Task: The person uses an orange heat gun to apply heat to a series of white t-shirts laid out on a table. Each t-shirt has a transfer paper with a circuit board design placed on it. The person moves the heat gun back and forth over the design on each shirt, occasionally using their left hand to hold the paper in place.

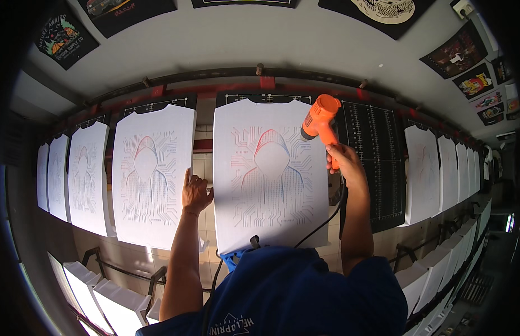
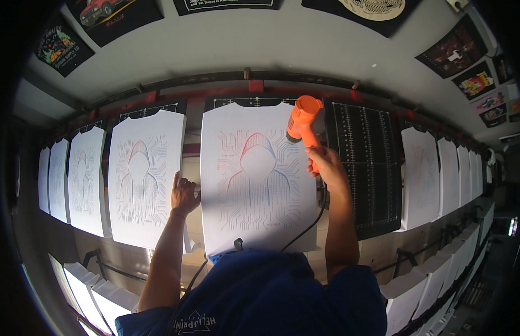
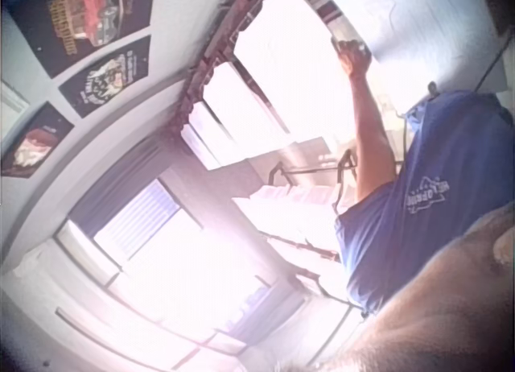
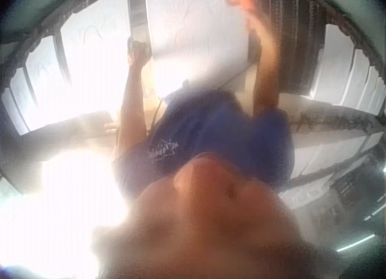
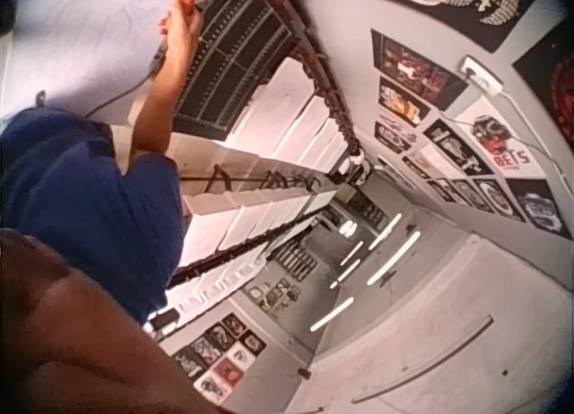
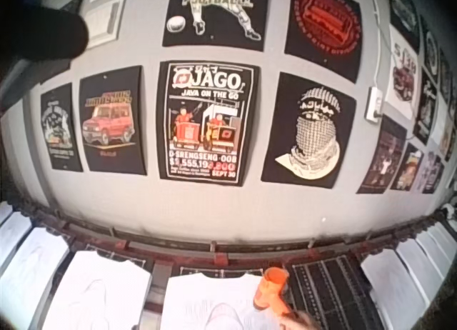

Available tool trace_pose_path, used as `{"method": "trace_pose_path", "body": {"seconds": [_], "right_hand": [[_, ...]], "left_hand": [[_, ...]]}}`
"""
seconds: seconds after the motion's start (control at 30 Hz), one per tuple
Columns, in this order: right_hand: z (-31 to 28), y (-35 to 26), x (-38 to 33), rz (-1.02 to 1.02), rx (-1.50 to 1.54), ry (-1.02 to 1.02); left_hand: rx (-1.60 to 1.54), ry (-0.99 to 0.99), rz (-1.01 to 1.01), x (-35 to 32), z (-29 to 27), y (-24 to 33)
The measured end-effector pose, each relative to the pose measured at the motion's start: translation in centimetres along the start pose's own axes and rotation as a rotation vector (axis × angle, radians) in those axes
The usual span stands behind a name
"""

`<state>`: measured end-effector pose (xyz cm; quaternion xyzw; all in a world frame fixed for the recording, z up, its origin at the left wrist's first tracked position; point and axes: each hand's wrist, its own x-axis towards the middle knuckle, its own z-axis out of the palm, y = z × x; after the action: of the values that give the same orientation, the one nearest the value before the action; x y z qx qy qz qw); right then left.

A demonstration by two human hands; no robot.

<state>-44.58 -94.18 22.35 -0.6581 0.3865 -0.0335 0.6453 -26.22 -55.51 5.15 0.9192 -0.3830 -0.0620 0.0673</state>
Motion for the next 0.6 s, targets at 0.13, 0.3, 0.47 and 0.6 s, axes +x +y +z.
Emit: {"method": "trace_pose_path", "body": {"seconds": [0.13,0.3,0.47,0.6], "right_hand": [[0.3,0.2,-1.5,-0.007,-0.029,0.020],[-0.4,1.1,-2.8,-0.009,-0.052,-0.015],[-0.8,0.8,-4.4,0.026,-0.041,-0.006],[-0.9,0.6,-3.8,0.056,0.032,-0.013]], "left_hand": [[0.027,-0.068,-0.029,0.3,-0.5,0.5],[0.002,-0.004,-0.001,0.1,-0.2,0.3],[0.014,0.010,0.006,0.0,-0.1,0.3],[0.024,0.023,0.006,-0.1,0.2,0.1]]}}
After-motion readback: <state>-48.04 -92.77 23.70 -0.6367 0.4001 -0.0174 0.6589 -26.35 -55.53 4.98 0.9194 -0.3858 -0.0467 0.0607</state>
